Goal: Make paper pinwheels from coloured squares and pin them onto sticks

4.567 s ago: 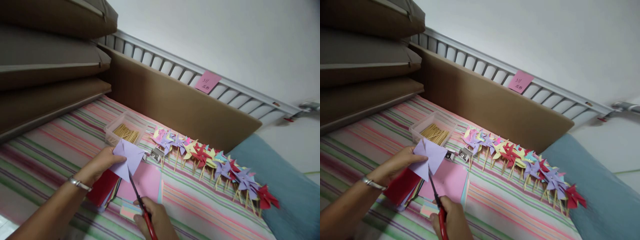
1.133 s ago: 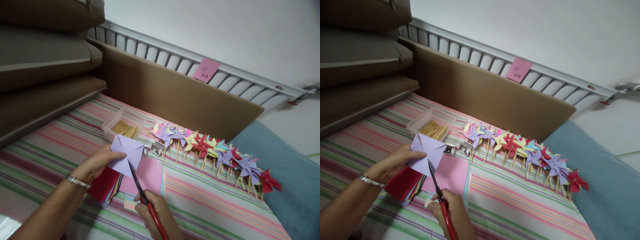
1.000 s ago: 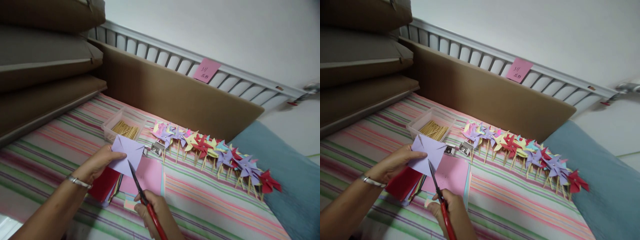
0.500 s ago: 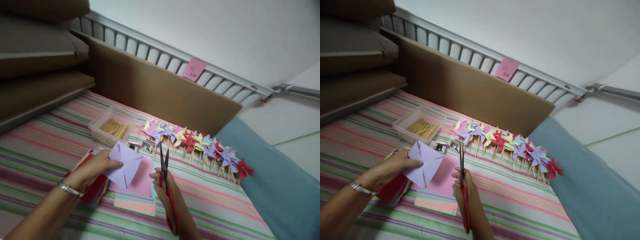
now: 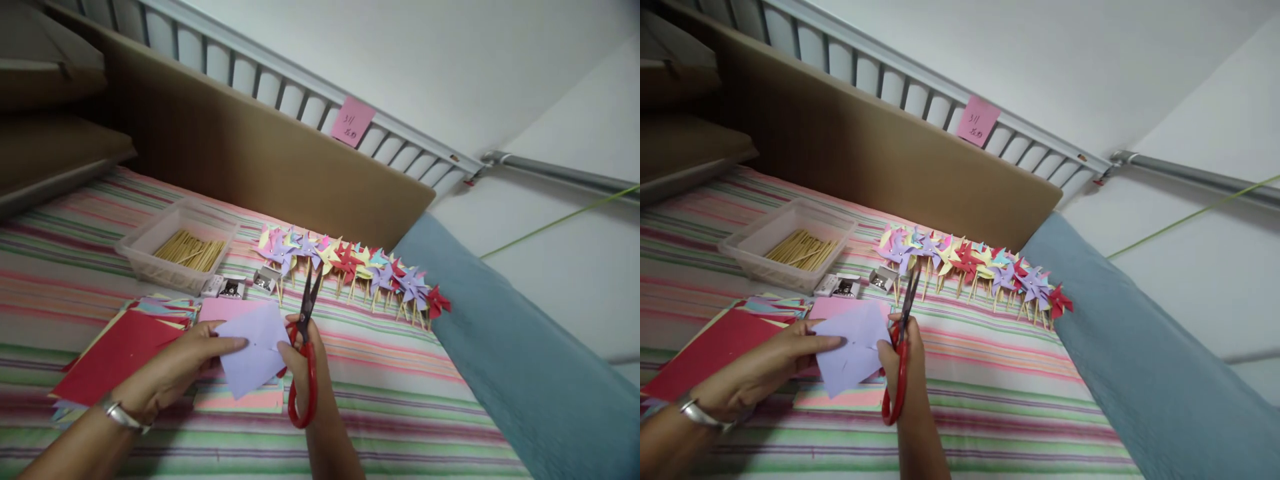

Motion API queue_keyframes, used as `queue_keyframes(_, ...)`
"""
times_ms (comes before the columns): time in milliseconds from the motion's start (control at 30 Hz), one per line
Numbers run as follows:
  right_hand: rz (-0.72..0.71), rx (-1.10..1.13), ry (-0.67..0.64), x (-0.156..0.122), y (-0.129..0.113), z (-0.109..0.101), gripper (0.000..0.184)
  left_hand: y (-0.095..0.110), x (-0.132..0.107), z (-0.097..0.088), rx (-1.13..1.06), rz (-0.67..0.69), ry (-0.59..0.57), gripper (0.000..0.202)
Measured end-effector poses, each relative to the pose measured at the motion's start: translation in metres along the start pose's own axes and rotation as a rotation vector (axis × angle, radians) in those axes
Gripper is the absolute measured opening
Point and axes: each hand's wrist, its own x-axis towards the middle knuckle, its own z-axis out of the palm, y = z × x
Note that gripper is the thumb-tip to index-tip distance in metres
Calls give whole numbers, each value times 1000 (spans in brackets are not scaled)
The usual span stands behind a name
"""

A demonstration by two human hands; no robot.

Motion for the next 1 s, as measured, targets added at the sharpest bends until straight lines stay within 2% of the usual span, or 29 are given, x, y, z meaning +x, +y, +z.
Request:
queue_keyframes(133,-9,124,111,-4,5,10,34,-10,2,19,-248,72,17,29)
queue_keyframes(267,-30,105,124,-10,6,22,31,-19,9,23,-274,161,142,31)
queue_keyframes(367,5,81,40,-11,5,26,28,-8,8,9,-218,227,261,30)
queue_keyframes(500,64,-31,-167,-11,5,22,36,20,-2,-22,-112,315,401,30)
queue_keyframes(667,132,-268,-456,-19,-6,21,37,42,-17,-53,-109,287,445,31)
queue_keyframes(833,248,-372,-495,-28,-17,30,34,45,-23,-61,-103,232,448,28)
queue_keyframes(1000,252,-408,-522,-30,-20,34,36,44,-24,-60,-87,230,422,28)
